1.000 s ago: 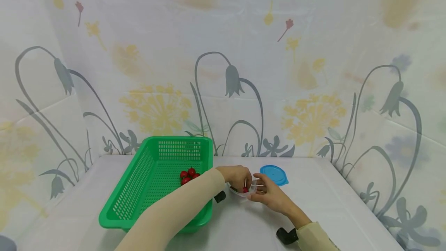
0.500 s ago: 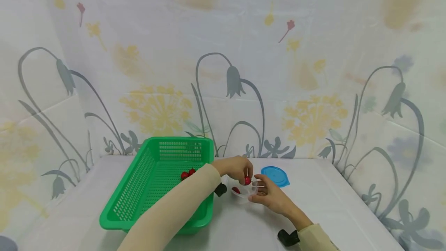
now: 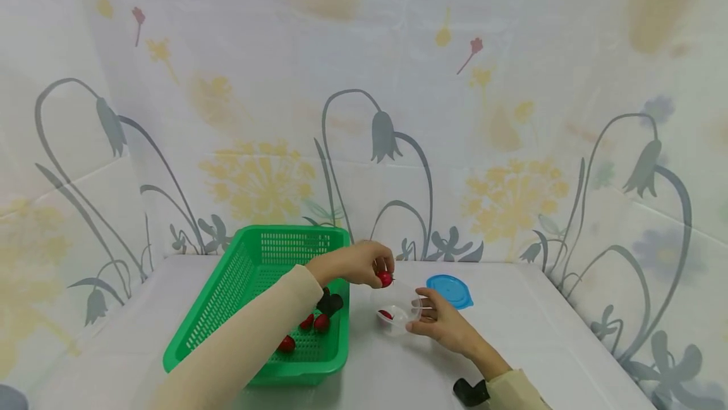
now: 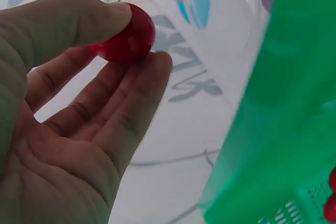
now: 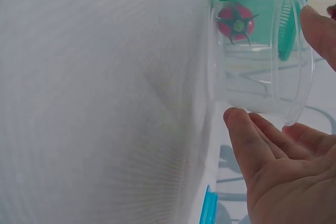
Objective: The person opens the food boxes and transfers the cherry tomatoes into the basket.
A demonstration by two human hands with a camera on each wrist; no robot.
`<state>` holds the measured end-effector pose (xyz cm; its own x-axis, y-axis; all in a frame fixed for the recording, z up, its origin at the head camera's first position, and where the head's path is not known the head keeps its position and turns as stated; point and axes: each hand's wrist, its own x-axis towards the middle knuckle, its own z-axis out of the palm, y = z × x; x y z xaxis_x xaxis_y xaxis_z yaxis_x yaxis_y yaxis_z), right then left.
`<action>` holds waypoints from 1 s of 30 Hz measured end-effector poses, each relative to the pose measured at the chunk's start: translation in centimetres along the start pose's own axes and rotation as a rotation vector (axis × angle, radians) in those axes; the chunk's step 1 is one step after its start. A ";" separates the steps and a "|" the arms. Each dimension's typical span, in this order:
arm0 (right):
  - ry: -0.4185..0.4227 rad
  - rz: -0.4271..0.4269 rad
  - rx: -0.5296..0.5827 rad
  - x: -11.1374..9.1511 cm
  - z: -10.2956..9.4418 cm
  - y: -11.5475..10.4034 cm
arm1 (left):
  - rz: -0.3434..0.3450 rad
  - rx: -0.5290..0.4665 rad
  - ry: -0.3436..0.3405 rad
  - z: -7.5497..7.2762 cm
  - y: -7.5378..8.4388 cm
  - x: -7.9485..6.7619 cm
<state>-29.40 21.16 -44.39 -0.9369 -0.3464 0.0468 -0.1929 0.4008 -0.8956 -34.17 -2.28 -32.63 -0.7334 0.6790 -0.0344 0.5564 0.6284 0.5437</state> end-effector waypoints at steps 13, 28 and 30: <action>0.005 -0.022 -0.009 -0.2 0.2 0.3 | 0.058 -0.007 0.092 -2.4 -2.9 -5.9; 0.006 -0.020 -0.008 -0.2 0.0 0.2 | -0.014 -0.036 0.099 -2.4 -8.9 -10.0; 0.003 -0.024 -0.007 -0.2 0.0 0.2 | -0.021 -0.023 0.091 -2.3 -9.5 -10.4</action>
<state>-29.29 21.29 -44.60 -0.9329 -0.3534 0.0698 -0.2177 0.3987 -0.8909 -32.74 -16.17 -35.55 -0.7777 0.6279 0.0304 0.5324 0.6322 0.5630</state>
